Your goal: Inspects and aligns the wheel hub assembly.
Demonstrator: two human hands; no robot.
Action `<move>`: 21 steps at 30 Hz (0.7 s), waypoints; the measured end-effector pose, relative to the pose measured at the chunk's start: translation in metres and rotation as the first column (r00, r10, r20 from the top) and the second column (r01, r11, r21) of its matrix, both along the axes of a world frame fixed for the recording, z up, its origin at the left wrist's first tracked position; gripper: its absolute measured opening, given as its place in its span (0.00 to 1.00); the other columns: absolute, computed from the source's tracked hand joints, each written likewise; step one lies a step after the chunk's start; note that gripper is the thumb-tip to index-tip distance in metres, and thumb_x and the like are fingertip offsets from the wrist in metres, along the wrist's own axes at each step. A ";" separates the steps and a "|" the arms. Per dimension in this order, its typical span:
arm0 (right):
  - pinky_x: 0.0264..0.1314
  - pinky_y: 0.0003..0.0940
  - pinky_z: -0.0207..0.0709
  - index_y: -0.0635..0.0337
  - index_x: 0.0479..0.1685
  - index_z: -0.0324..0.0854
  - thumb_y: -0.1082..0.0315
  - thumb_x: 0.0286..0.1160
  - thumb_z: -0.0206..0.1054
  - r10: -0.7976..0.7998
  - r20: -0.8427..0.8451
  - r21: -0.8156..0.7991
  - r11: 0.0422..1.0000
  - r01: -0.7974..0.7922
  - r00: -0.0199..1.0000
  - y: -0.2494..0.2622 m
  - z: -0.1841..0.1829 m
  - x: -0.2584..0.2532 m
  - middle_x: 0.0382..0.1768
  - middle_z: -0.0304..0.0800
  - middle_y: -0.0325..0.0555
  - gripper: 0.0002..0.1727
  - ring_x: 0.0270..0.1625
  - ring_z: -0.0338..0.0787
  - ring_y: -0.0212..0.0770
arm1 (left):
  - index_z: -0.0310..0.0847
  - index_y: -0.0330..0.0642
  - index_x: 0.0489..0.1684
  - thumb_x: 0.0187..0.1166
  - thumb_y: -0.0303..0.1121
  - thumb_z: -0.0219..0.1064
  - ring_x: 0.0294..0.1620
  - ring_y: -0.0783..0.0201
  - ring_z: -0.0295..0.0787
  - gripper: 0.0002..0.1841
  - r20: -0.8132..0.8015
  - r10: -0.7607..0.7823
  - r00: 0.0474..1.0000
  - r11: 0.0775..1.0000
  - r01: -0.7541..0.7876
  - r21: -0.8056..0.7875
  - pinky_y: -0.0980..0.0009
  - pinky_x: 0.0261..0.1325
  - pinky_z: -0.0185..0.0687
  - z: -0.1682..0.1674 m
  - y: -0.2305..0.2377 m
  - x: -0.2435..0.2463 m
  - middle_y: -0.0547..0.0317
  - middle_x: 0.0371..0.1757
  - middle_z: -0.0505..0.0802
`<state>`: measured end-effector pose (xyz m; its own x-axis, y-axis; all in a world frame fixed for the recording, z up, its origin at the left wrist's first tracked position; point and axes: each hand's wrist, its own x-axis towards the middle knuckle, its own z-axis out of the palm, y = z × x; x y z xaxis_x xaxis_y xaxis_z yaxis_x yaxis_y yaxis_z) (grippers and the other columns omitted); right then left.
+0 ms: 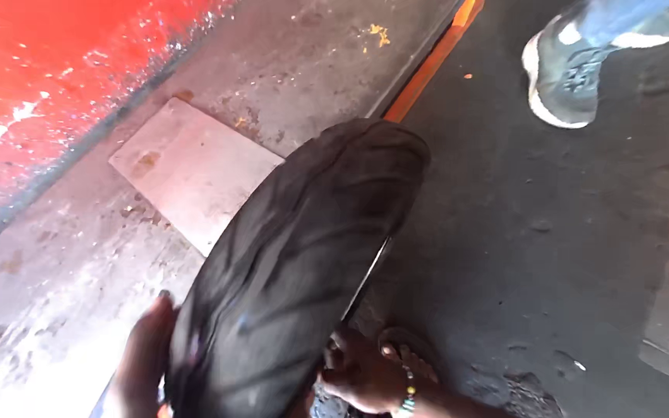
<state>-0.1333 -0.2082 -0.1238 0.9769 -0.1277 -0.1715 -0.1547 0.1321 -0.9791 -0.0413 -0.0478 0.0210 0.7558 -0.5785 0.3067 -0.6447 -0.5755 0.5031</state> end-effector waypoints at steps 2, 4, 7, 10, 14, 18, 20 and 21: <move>0.71 0.57 0.79 0.67 0.81 0.74 0.78 0.64 0.69 0.161 0.027 -0.675 0.731 -0.100 0.987 -0.033 -0.053 0.009 0.78 0.80 0.59 0.36 0.72 0.87 0.58 | 0.60 0.18 0.81 0.52 0.57 0.86 0.73 0.59 0.80 0.61 -0.005 -0.027 1.000 0.999 0.028 0.034 0.67 0.76 0.73 0.009 -0.017 0.020 0.21 0.72 0.80; 0.57 0.60 0.82 0.55 0.77 0.81 0.78 0.61 0.74 0.146 0.073 -0.934 0.357 0.016 0.987 -0.069 -0.081 0.023 0.77 0.83 0.50 0.35 0.61 0.91 0.60 | 0.61 0.23 0.83 0.53 0.60 0.84 0.76 0.61 0.77 0.61 0.000 -0.036 0.999 0.999 0.036 0.017 0.69 0.78 0.70 0.003 -0.026 0.029 0.25 0.76 0.78; 0.83 0.55 0.66 0.62 0.87 0.67 0.71 0.68 0.69 0.034 -0.201 -0.688 0.707 -0.165 0.979 -0.025 -0.042 0.021 0.86 0.69 0.58 0.39 0.83 0.74 0.59 | 0.60 0.23 0.84 0.54 0.59 0.83 0.78 0.58 0.75 0.60 -0.012 -0.020 1.000 1.000 0.020 0.016 0.68 0.79 0.69 0.003 -0.028 0.031 0.23 0.77 0.75; 0.86 0.47 0.67 0.69 0.86 0.65 0.69 0.71 0.71 0.113 -0.120 -0.353 0.924 -0.149 0.986 -0.014 -0.025 0.020 0.84 0.68 0.66 0.39 0.84 0.74 0.56 | 0.57 0.17 0.82 0.54 0.58 0.84 0.77 0.54 0.76 0.62 -0.028 0.013 1.000 1.000 -0.013 0.020 0.64 0.80 0.70 0.001 -0.027 0.030 0.19 0.75 0.75; 0.48 0.54 0.83 0.55 0.72 0.85 0.77 0.59 0.76 0.109 0.158 -0.926 0.363 0.109 0.981 -0.066 -0.083 0.031 0.74 0.87 0.45 0.32 0.54 0.93 0.55 | 0.56 0.14 0.82 0.55 0.58 0.84 0.77 0.55 0.77 0.63 -0.035 0.001 0.999 1.000 0.000 0.027 0.65 0.80 0.70 -0.002 -0.022 0.033 0.19 0.74 0.76; 0.86 0.57 0.64 0.67 0.86 0.67 0.71 0.67 0.71 0.083 -0.165 -0.499 0.852 -0.156 0.983 -0.015 -0.033 0.024 0.85 0.68 0.65 0.40 0.85 0.73 0.60 | 0.60 0.14 0.79 0.55 0.61 0.84 0.76 0.48 0.78 0.62 0.008 -0.012 1.000 0.999 0.012 0.032 0.60 0.79 0.73 -0.004 -0.021 0.036 0.17 0.72 0.78; 0.80 0.60 0.69 0.65 0.83 0.72 0.70 0.74 0.67 0.185 -0.155 -0.585 0.774 -0.241 0.970 -0.035 -0.038 0.025 0.81 0.75 0.63 0.33 0.80 0.78 0.61 | 0.61 0.13 0.78 0.55 0.60 0.83 0.76 0.48 0.78 0.61 0.022 -0.005 1.000 0.999 0.004 0.040 0.61 0.79 0.71 -0.005 -0.018 0.032 0.16 0.71 0.78; 0.69 0.60 0.79 0.59 0.78 0.79 0.74 0.71 0.67 0.175 -0.064 -0.781 0.604 -0.158 0.982 -0.051 -0.054 0.025 0.76 0.83 0.55 0.30 0.71 0.87 0.59 | 0.60 0.13 0.79 0.55 0.60 0.83 0.77 0.49 0.77 0.61 0.015 -0.006 1.000 0.999 0.006 0.042 0.62 0.80 0.70 -0.005 -0.017 0.031 0.15 0.72 0.77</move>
